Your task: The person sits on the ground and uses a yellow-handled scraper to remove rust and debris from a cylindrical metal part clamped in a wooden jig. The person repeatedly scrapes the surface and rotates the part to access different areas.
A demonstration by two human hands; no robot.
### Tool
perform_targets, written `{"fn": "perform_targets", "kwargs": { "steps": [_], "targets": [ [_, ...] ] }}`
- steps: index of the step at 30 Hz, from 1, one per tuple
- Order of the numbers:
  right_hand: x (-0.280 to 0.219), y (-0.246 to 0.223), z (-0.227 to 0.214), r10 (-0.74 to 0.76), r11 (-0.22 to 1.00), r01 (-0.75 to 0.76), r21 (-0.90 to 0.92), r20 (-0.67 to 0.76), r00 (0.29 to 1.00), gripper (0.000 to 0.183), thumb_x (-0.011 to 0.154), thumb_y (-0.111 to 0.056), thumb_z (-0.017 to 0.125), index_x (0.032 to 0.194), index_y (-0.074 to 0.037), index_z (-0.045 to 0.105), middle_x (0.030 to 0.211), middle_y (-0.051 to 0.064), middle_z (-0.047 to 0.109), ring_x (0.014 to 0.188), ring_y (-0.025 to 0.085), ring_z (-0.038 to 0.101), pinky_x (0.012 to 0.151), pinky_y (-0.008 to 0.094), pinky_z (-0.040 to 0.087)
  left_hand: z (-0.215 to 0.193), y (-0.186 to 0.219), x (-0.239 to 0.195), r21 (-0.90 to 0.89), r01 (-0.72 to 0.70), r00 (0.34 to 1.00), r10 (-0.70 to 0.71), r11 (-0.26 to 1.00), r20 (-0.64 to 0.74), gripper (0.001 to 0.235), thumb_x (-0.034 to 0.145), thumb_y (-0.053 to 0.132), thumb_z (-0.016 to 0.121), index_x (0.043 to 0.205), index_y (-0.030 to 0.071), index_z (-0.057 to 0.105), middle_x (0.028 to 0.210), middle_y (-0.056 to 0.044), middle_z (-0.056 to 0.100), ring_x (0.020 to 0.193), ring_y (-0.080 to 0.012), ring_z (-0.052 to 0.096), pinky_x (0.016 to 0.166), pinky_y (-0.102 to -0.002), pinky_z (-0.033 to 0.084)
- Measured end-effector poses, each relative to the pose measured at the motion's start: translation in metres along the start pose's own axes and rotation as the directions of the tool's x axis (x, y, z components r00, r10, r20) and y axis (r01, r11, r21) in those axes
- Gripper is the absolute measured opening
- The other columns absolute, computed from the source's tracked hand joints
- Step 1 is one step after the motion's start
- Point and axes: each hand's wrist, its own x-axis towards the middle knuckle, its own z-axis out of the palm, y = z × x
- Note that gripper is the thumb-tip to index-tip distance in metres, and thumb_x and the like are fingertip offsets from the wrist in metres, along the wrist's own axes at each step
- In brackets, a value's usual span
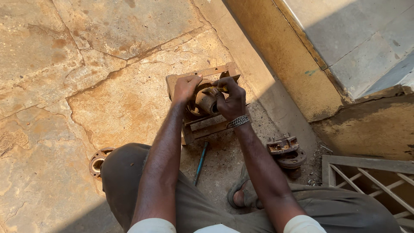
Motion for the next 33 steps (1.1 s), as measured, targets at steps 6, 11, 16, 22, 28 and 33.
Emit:
{"fn": "perform_targets", "kwargs": {
  "steps": [6, 11, 16, 22, 28, 33],
  "targets": [
    [-0.013, 0.013, 0.008, 0.113, 0.994, -0.112, 0.017, -0.201, 0.973, 0.030, 0.096, 0.003, 0.072, 0.108, -0.008, 0.046, 0.106, 0.013, 0.076, 0.100, 0.022, 0.077, 0.085, 0.031, 0.065, -0.002, -0.012, 0.004, -0.008, -0.080, 0.997, 0.080, 0.997, -0.010, 0.049, 0.090, 0.048, 0.068, 0.118, 0.009, 0.078, 0.111, -0.013, 0.079, 0.100, -0.0220, 0.074, 0.092, -0.037, 0.056],
    [-0.022, 0.044, 0.013, 0.164, 0.956, -0.054, 0.288, -0.374, 0.913, 0.031, 0.102, 0.001, 0.068, 0.115, -0.009, 0.041, 0.111, 0.015, 0.073, 0.108, 0.024, 0.074, 0.093, 0.032, 0.064, -0.004, -0.014, 0.010, 0.020, -0.074, 0.997, 0.075, 0.997, -0.036, 0.051, 0.087, 0.049, 0.071, 0.117, 0.008, 0.078, 0.115, -0.013, 0.077, 0.103, -0.0236, 0.072, 0.093, -0.038, 0.054],
    [-0.028, 0.058, 0.007, 0.199, 0.946, -0.115, 0.302, -0.265, 0.943, 0.031, 0.101, 0.001, 0.068, 0.113, -0.009, 0.042, 0.109, 0.017, 0.073, 0.107, 0.025, 0.075, 0.091, 0.034, 0.063, -0.003, -0.004, 0.006, 0.043, -0.086, 0.995, 0.088, 0.995, -0.040, 0.050, 0.087, 0.049, 0.069, 0.117, 0.010, 0.079, 0.112, -0.012, 0.078, 0.101, -0.0226, 0.073, 0.093, -0.037, 0.054],
    [-0.036, 0.061, 0.008, 0.171, 0.953, -0.094, 0.289, -0.255, 0.952, 0.032, 0.101, 0.003, 0.070, 0.112, -0.009, 0.042, 0.111, 0.019, 0.073, 0.109, 0.026, 0.072, 0.093, 0.035, 0.061, -0.002, -0.014, 0.005, 0.055, -0.076, 0.996, 0.078, 0.996, -0.037, 0.049, 0.089, 0.048, 0.069, 0.115, 0.008, 0.079, 0.109, -0.012, 0.079, 0.098, -0.0222, 0.074, 0.090, -0.037, 0.056],
    [-0.040, 0.057, 0.008, 0.303, 0.905, -0.199, 0.375, -0.245, 0.921, 0.035, 0.102, 0.002, 0.067, 0.119, -0.010, 0.039, 0.109, 0.017, 0.072, 0.106, 0.022, 0.073, 0.089, 0.032, 0.064, -0.009, -0.004, 0.012, 0.132, -0.035, 0.999, 0.033, 0.991, 0.015, 0.046, 0.087, 0.043, 0.066, 0.109, 0.004, 0.078, 0.103, -0.014, 0.079, 0.093, -0.0254, 0.073, 0.085, -0.039, 0.057],
    [-0.046, 0.061, 0.006, 0.363, 0.854, -0.244, 0.459, -0.190, 0.912, 0.042, 0.098, -0.004, 0.072, 0.121, -0.010, 0.038, 0.105, 0.016, 0.075, 0.095, 0.019, 0.073, 0.082, 0.029, 0.063, -0.006, 0.019, 0.012, 0.359, 0.007, 0.999, -0.026, 0.933, 0.048, 0.049, 0.090, 0.045, 0.056, 0.102, 0.001, 0.075, 0.097, -0.015, 0.077, 0.090, -0.0265, 0.073, 0.083, -0.043, 0.056]
  ]
}}
